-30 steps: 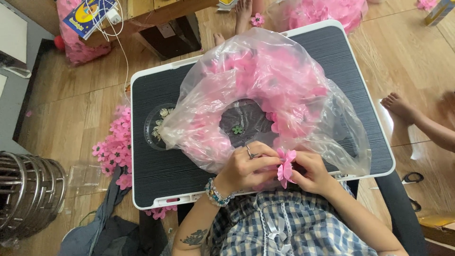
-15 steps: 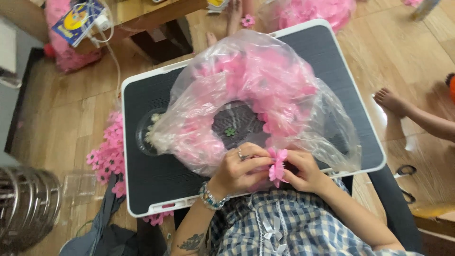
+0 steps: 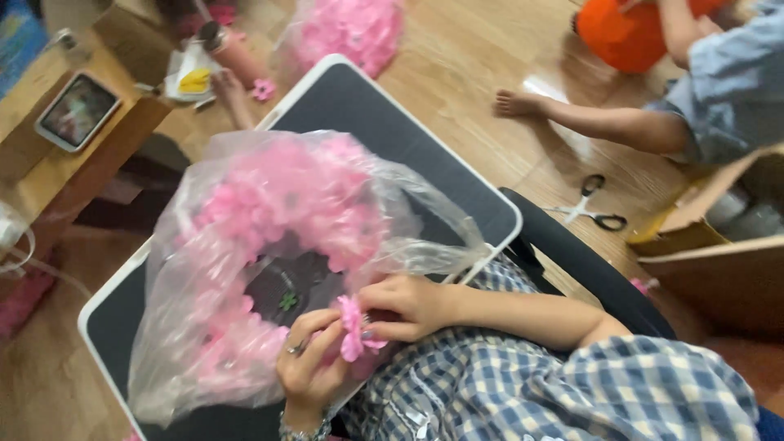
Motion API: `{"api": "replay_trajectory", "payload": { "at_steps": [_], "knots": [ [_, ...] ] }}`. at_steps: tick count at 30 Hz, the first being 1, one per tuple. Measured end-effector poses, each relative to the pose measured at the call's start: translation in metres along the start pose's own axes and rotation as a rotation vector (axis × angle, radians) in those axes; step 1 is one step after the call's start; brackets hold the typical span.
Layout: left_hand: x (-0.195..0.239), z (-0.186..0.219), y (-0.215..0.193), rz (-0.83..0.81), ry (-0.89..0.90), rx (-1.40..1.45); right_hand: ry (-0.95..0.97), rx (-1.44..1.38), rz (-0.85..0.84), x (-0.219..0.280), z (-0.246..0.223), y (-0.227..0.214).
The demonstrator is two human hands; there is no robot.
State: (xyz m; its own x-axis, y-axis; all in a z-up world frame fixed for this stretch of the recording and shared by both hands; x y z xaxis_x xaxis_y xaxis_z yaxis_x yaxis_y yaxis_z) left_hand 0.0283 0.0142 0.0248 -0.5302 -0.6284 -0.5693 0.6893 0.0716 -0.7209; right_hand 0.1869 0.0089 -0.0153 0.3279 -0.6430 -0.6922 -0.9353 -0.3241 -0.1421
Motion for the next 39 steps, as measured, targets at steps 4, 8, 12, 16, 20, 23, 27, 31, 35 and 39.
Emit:
{"api": "replay_trajectory", "payload": {
  "at_steps": [4, 8, 12, 16, 20, 23, 27, 31, 35, 39],
  "knots": [
    [0.009, -0.009, 0.006, -0.003, -0.007, 0.027, -0.031, -0.052, 0.004, 0.000, 0.000, -0.001],
    [0.008, -0.007, 0.005, -0.008, -0.008, -0.014, -0.048, 0.004, -0.002, 0.001, 0.001, 0.001],
    [0.009, -0.009, 0.006, -0.018, -0.016, -0.074, -0.053, 0.008, -0.007, 0.001, 0.001, 0.001],
    [0.011, -0.012, 0.006, -0.039, -0.035, -0.063, -0.063, 0.012, -0.003, 0.001, 0.002, 0.001],
    [0.009, -0.013, 0.004, -0.074, -0.079, -0.028, -0.086, -0.003, -0.007, -0.002, -0.002, 0.001],
    [0.007, -0.014, 0.004, -0.093, -0.096, -0.005, -0.094, 0.048, -0.004, -0.002, -0.002, 0.001],
    [0.006, -0.013, 0.004, -0.108, -0.138, 0.026, -0.077, 0.088, -0.020, 0.001, 0.001, 0.003],
    [0.008, -0.016, 0.004, -0.126, -0.181, 0.037, -0.105, 0.146, -0.022, 0.002, 0.005, 0.005],
    [0.011, -0.019, 0.004, -0.125, -0.219, 0.029, -0.132, 0.159, 0.008, 0.000, 0.001, 0.003],
    [0.015, -0.021, 0.004, -0.065, -0.179, 0.027, -0.132, 0.172, 0.032, 0.002, 0.003, 0.002]
  ]
}}
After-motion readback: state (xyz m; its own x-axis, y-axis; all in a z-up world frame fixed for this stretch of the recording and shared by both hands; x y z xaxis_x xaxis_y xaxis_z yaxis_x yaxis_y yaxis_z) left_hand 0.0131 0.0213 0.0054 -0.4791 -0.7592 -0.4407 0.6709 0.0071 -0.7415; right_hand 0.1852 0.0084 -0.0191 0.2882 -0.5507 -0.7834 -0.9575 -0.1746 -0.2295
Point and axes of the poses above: each hand's wrist, its own x-axis away from the middle knuckle, its own y-axis out of the palm, z = x × y, the point moved 4 cm from there along -x, towards the middle knuckle, and after that the axes turned 10 degrees about -x, right-handed, at the moved point
